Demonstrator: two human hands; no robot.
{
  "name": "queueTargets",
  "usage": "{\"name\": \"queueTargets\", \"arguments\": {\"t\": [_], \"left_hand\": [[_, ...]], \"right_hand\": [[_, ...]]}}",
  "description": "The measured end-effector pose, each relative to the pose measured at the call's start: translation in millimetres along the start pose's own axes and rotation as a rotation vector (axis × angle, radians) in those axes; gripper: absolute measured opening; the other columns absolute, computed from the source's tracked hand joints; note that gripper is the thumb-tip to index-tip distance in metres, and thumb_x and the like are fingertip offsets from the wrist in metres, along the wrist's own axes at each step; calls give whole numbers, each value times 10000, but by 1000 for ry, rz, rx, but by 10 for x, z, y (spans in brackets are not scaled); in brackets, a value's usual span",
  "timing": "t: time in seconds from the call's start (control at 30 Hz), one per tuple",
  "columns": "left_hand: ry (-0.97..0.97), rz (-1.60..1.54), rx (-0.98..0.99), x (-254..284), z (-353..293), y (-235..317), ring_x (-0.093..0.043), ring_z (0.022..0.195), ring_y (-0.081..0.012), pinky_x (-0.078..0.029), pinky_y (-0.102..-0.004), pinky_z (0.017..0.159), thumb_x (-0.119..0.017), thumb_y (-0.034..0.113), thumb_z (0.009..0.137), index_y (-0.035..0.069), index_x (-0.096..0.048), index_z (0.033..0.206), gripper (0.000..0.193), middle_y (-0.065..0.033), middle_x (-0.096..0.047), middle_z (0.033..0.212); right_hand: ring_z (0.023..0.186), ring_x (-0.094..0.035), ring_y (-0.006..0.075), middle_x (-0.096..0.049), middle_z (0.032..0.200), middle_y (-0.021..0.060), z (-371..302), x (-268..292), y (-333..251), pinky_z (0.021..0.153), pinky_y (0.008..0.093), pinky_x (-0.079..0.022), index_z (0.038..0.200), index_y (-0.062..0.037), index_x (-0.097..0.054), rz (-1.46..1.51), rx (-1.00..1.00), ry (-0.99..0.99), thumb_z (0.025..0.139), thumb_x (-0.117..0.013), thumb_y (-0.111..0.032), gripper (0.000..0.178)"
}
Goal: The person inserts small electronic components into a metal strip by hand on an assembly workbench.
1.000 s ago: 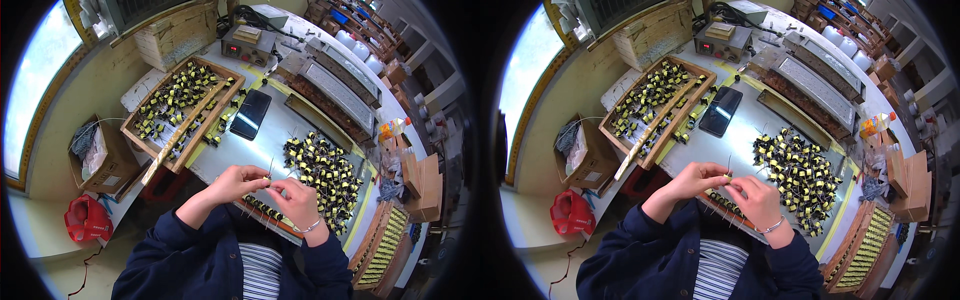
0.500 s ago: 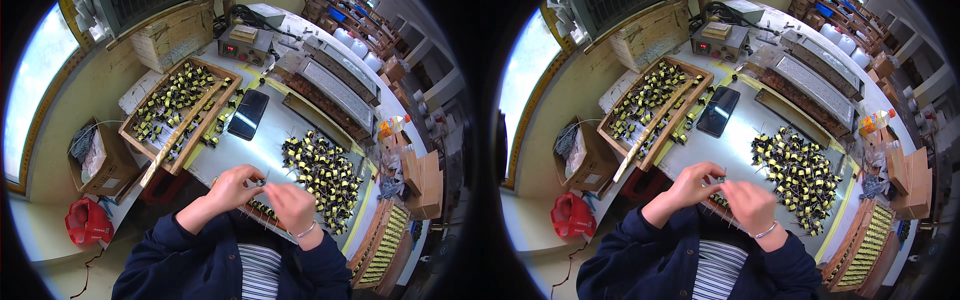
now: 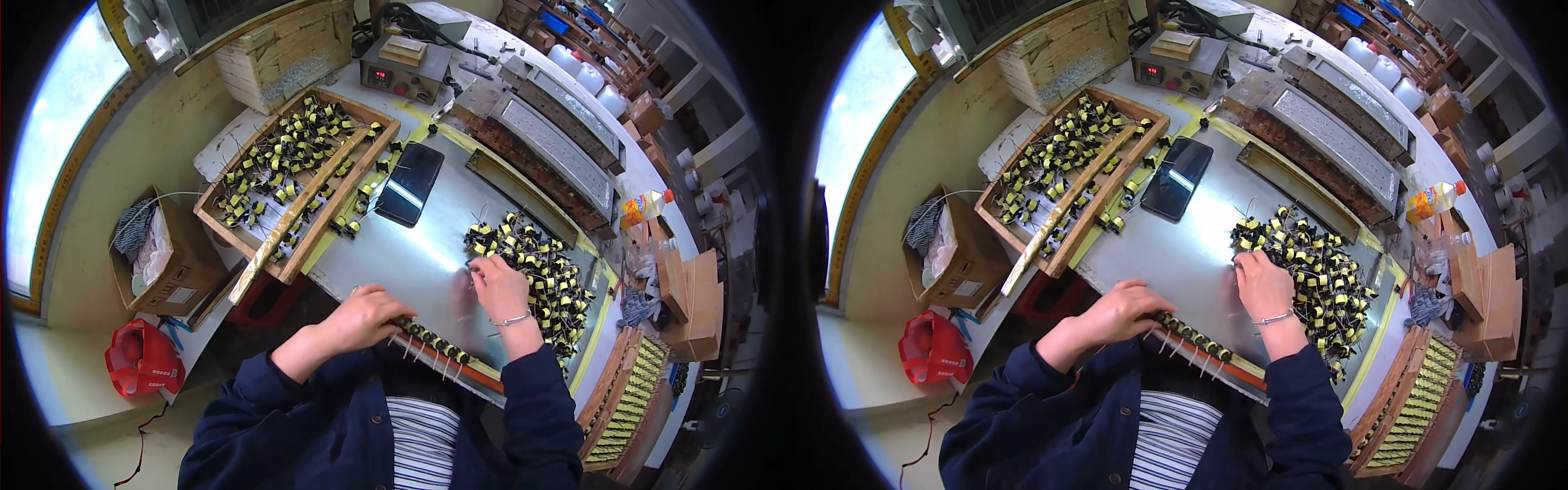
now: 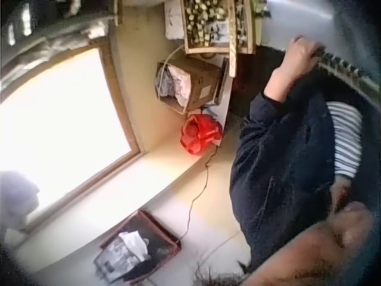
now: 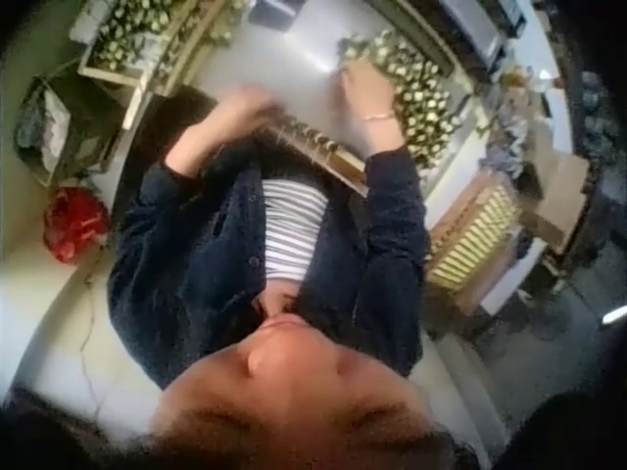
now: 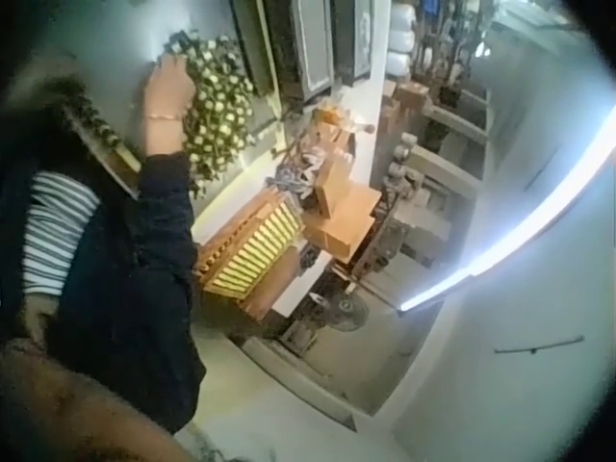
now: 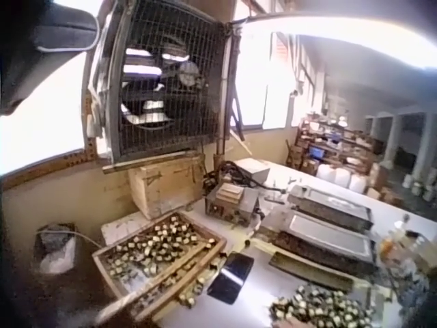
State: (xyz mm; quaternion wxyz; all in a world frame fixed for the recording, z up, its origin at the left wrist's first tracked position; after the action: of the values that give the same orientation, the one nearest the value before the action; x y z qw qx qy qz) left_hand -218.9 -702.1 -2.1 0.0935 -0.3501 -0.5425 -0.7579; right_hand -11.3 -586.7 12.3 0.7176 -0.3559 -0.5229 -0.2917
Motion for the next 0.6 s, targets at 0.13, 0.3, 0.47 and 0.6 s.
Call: {"name": "queueTargets", "arguments": {"t": [0.13, 0.3, 0.47, 0.6], "left_hand": [[-57, -74, 62, 120, 40, -21, -612, 908, -228, -437, -353, 905, -652, 35, 756, 66, -611, 1083, 330, -72, -653, 962], [104, -312, 357, 305, 248, 189, -646, 864, -189, -498, -298, 784, -562, 145, 906, 9, -645, 1035, 205, -99, -680, 912], [49, -894, 401, 179, 339, 344, -609, 874, -120, -491, -264, 784, -573, 161, 916, -2, -604, 1113, 258, -53, -657, 966], [64, -832, 414, 279, 355, 458, -599, 894, -115, -499, -261, 791, -653, 87, 846, 28, -575, 1159, 327, -33, -639, 992]], "right_hand": [[620, -629, 215, -636, 779, 24, -113, 106, -113, 531, 311, -497, 819, -107, -646, 252, 8, -29, 761, -671, -126, 66], [546, -593, 183, -654, 816, 55, -258, 492, -565, 477, 257, -468, 824, -78, -674, 497, 58, -2, 690, -726, -40, 149], [571, -604, 161, -643, 809, 59, -310, 748, -773, 503, 263, -487, 834, -64, -672, 399, 366, 253, 681, -744, -30, 173], [502, -563, 124, -643, 799, 42, -312, 842, -670, 452, 246, -445, 878, -56, -669, 605, -42, 79, 755, -721, -100, 140]]}}
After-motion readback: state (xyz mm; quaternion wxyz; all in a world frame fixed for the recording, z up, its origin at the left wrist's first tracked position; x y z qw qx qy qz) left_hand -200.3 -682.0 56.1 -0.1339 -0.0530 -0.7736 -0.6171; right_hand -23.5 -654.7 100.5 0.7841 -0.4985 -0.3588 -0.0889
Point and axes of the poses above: each hand's wrist, its own z-axis towards the middle knuckle, its own x-axis out of the back of the hand, y = z × x, the point moved 3 cm from there along z, towards the middle knuckle
